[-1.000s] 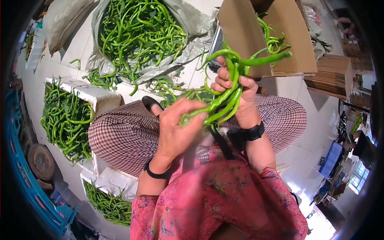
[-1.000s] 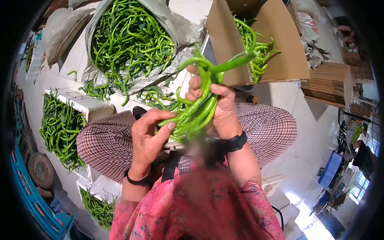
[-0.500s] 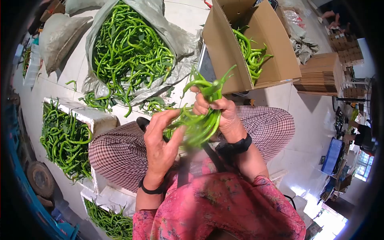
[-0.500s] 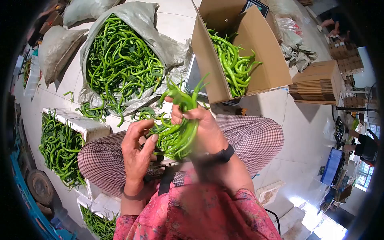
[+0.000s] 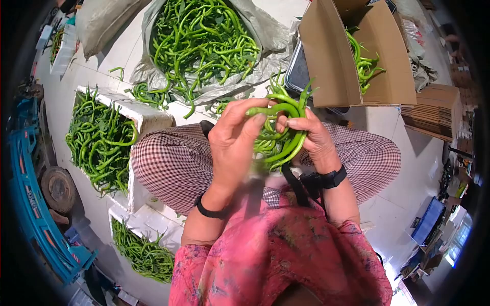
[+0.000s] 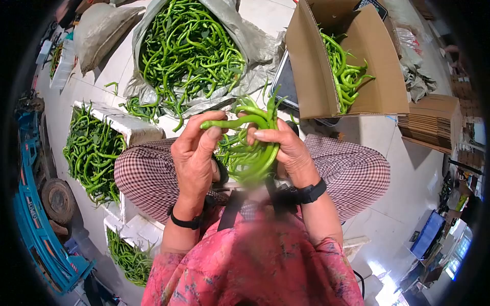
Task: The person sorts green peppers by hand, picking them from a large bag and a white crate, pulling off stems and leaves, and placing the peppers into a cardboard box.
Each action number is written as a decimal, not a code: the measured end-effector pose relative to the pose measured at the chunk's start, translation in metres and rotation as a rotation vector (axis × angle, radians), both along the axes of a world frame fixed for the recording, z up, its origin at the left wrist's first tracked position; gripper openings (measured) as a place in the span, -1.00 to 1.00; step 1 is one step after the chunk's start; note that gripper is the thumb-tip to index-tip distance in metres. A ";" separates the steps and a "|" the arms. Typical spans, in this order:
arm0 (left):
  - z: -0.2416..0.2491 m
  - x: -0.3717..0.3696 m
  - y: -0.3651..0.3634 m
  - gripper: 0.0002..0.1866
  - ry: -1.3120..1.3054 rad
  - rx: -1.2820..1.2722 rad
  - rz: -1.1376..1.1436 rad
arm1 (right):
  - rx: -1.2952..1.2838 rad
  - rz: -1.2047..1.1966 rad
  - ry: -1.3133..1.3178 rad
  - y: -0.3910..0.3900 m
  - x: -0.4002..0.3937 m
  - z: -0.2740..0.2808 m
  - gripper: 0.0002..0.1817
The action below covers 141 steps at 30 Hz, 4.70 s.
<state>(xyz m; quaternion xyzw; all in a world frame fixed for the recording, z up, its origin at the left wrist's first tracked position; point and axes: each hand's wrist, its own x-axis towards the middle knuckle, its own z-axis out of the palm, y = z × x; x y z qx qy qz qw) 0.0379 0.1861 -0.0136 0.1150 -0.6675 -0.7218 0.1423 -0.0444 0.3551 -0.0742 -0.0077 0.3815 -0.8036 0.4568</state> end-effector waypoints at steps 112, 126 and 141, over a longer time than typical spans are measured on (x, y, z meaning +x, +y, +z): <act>-0.249 -0.206 -0.174 -0.28 -0.412 0.531 0.126 | 0.387 0.120 -0.086 -0.205 -0.225 -0.207 -0.58; -0.274 -0.124 -0.170 -0.58 -0.630 0.402 -0.035 | 0.493 0.268 -0.045 -0.138 -0.209 -0.222 -0.69; -0.294 -0.124 -0.205 -0.50 -0.445 -0.450 0.029 | 0.591 0.041 0.209 -0.129 -0.218 -0.245 -0.61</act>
